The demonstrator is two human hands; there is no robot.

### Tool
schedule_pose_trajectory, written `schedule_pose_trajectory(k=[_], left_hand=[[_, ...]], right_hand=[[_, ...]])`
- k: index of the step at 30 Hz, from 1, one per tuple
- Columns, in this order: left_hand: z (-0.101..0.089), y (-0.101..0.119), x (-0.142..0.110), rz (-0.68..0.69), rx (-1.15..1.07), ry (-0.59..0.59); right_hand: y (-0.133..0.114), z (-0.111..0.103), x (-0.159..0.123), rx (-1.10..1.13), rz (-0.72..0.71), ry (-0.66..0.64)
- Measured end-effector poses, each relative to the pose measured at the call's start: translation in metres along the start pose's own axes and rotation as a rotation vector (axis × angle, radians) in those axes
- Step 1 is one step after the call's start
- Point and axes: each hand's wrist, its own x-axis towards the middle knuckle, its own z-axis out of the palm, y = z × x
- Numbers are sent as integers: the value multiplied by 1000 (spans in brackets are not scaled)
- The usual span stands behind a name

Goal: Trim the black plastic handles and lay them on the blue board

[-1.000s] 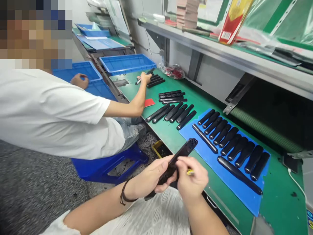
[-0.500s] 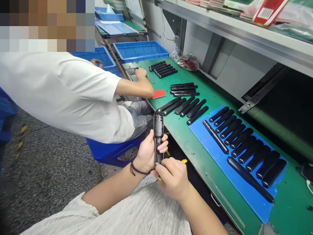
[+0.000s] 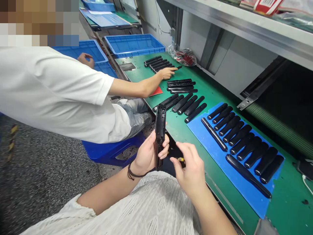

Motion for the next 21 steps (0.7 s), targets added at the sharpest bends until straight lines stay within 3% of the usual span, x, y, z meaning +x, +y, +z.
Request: schedule_pose_trajectory(k=[3,6,10,15,18,21], left_hand=[[-2,-2,-4,46,74,-64],[-2,-6,-8,98,140,-106],[3,-12,-10,170,264,-86],[6,-13,-9,249,313,-110],[3,-14,-8,220,228,-134],[2,-15,-7,173,154,-140]], right_hand=[[-3,-7,14,37,6,-10],[-15,-1,26,207,38,-66],[-30,15,35,509,277,-148],[-31,24,36,810,556,21],[-29,23,34,893,561,95],[-28,21,30,832,492,53]])
